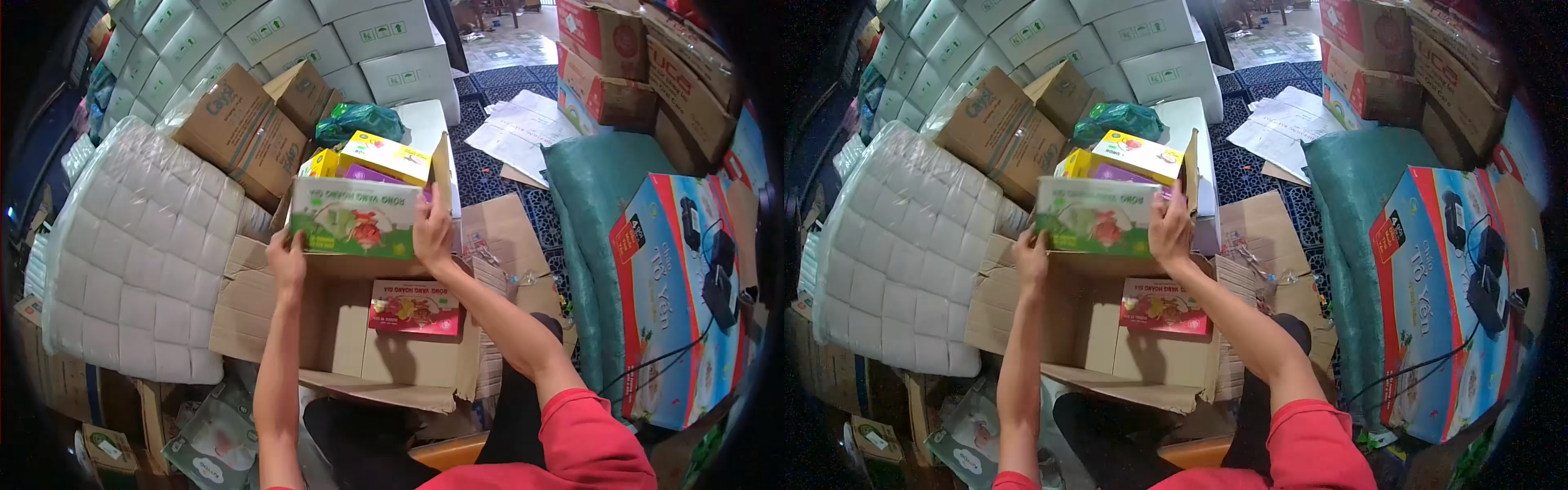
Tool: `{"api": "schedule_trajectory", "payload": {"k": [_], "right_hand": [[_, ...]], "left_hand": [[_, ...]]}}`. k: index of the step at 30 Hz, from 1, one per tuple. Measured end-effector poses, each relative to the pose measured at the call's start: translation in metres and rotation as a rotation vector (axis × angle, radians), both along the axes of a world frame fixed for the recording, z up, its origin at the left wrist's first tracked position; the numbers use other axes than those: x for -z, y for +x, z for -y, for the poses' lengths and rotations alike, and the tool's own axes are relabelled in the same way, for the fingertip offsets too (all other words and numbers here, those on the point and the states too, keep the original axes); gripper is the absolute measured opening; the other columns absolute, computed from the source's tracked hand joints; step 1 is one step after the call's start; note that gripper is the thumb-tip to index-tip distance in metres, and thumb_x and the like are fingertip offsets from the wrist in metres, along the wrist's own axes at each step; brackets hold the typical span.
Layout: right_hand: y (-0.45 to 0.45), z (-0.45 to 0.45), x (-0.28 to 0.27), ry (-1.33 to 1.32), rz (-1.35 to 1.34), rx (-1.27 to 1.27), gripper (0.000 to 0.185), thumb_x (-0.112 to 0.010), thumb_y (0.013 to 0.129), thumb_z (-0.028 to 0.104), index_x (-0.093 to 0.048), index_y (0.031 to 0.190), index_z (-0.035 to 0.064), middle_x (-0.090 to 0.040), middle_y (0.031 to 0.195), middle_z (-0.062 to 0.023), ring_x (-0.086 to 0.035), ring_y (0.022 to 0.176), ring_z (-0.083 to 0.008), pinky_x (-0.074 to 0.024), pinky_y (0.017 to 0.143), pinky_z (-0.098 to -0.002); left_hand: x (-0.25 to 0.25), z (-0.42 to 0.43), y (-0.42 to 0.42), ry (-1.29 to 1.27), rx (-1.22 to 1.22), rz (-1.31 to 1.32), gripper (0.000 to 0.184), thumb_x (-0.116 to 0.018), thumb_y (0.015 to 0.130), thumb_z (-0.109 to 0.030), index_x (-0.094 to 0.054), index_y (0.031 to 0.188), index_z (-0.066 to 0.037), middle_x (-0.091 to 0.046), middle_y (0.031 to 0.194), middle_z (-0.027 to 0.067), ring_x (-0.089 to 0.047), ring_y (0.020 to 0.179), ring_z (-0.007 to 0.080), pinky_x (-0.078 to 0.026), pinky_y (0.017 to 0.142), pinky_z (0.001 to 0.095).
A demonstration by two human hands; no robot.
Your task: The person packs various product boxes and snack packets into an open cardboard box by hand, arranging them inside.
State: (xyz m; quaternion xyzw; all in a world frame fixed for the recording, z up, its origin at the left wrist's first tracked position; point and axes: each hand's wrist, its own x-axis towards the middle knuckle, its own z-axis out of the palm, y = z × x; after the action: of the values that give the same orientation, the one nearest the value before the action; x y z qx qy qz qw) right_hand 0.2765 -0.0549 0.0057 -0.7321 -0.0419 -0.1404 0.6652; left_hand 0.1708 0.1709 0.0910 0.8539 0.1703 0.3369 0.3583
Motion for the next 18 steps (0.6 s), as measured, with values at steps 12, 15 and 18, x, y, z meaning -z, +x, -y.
{"api": "schedule_trajectory", "payload": {"k": [12,15,18], "right_hand": [[-0.109,0.001,-0.017,-0.231,-0.152,-0.406,0.060,-0.051,0.091,0.052,-0.047,0.109,-0.0053,-0.053,0.107,-0.0264,-0.057,0.094,-0.0415,-0.0451,0.083,-0.0491],[-0.117,0.007,-0.006,-0.382,-0.446,-0.676,0.069,-0.046,0.091,0.059,-0.051,0.103,-0.0087,-0.057,0.105,-0.0295,-0.059,0.098,-0.0424,-0.0462,0.086,-0.0500],[-0.129,0.004,0.035,-0.240,-0.731,-1.079,0.067,-0.040,0.094,0.061,-0.062,0.088,-0.0021,-0.061,0.073,-0.0101,-0.057,0.063,-0.0173,-0.0497,0.062,-0.0330]], "left_hand": [[-0.004,0.009,-0.142,-0.048,-0.343,-0.497,0.067,-0.054,0.090,-0.056,-0.061,0.097,0.011,-0.062,0.100,0.0311,-0.059,0.098,0.0412,-0.043,0.087,0.0462],[0.011,-0.015,-0.158,-0.026,-0.309,-0.762,0.081,-0.046,0.089,-0.065,-0.060,0.103,0.014,-0.061,0.104,0.0357,-0.059,0.104,0.0453,-0.044,0.090,0.0468],[0.021,-0.012,-0.169,0.091,-0.300,-0.960,0.083,-0.045,0.089,-0.065,-0.057,0.110,0.014,-0.059,0.108,0.0381,-0.057,0.109,0.0471,-0.044,0.093,0.0476]]}}
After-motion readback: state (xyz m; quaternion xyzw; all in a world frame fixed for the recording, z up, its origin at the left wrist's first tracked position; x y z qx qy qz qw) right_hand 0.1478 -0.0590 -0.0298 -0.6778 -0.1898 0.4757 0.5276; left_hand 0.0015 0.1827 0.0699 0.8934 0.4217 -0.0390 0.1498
